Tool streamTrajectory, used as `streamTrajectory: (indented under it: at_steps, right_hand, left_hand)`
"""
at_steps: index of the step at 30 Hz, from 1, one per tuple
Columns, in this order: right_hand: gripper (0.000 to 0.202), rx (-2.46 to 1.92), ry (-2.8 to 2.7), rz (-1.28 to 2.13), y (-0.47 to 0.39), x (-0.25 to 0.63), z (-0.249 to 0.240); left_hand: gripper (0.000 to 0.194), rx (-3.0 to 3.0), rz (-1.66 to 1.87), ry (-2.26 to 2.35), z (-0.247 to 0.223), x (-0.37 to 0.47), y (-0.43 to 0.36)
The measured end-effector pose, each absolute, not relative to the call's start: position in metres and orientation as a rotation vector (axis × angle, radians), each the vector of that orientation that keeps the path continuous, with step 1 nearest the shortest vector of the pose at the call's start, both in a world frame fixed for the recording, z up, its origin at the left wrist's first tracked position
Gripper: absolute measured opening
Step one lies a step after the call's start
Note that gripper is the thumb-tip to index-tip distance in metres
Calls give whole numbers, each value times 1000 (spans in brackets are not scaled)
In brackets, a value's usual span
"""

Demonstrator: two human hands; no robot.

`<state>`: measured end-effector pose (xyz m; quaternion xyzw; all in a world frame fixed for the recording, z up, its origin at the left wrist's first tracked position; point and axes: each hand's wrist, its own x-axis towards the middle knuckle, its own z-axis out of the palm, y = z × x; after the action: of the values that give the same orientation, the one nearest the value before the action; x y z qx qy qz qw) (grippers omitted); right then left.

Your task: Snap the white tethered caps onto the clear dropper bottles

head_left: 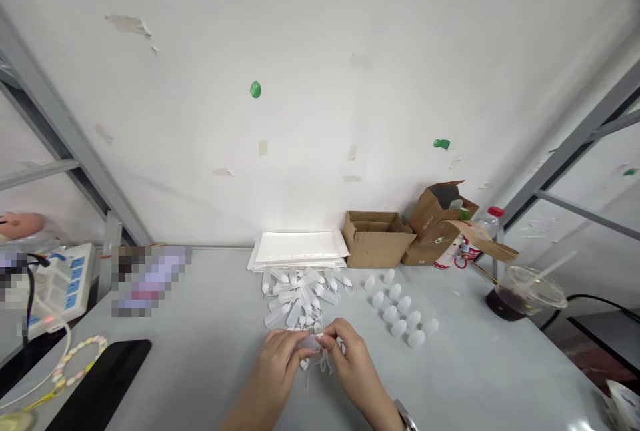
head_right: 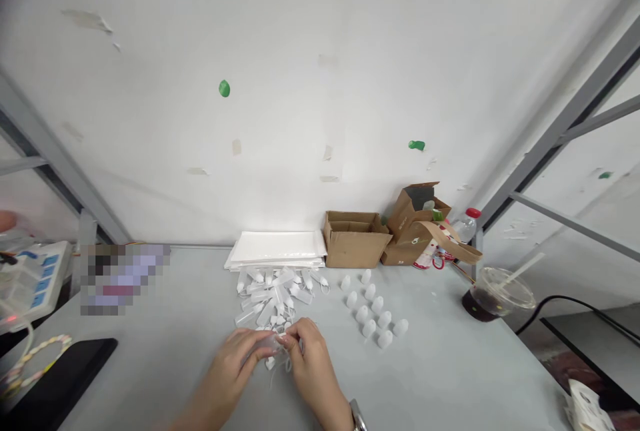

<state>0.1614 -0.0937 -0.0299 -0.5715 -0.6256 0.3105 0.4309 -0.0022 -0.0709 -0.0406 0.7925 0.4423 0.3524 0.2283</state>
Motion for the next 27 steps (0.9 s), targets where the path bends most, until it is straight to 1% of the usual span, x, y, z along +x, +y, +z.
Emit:
streamTrajectory:
  at_steps: [2, 4, 6, 9, 10, 14, 16, 18, 20, 21, 24, 27]
  right_hand:
    - [21, -1353, -1589, 802, -94, 163, -26]
    - [18, -1316, -1592, 842, -94, 165, -24]
    - [20, -1362, -1567, 852, -94, 166, -24]
    - [33, -1470, -1553, 813, -93, 166, -25]
    - [33, -1468, -1558, 802, -93, 166, -26]
    - [20, -1341, -1525, 846, -92, 167, -24]
    - [23, -1362, -1491, 876, -92, 167, -25]
    - [31, -1440, -1492, 897, -91, 167, -26]
    - [36, -1488, -1526, 912, -91, 166, -27]
    - [36, -1487, -1545, 914, -91, 165, -27]
    - [28, -1440, -1573, 904, -91, 164, -27]
    - [24, -1406, -1579, 928, -91, 163, -28]
  left_hand:
    - [17, 2053, 848, 1313, -39, -2, -71]
    - [15, 2046, 837, 1339, -38, -1, -70]
    - [15, 2149, 931, 1302, -37, -2, -69]
    - [16, 2330, 1040, 1194, -36, -2, -68]
    - [17, 2368, 1044, 1174, -35, -3, -68]
    - [19, 2368, 994, 1222, -35, -3, -70]
    - [20, 2353, 985, 1229, -35, -2, -71]
    - [20, 2339, 984, 1205, -35, -2, -72]
    - [21, 2274, 944, 1221, -34, -2, -73]
    - [21, 2213, 894, 1249, -33, -2, -74]
    - [27, 1937, 705, 1283, -32, 0, -75]
    - [38, 1590, 565, 1176, -31, 0, -74]
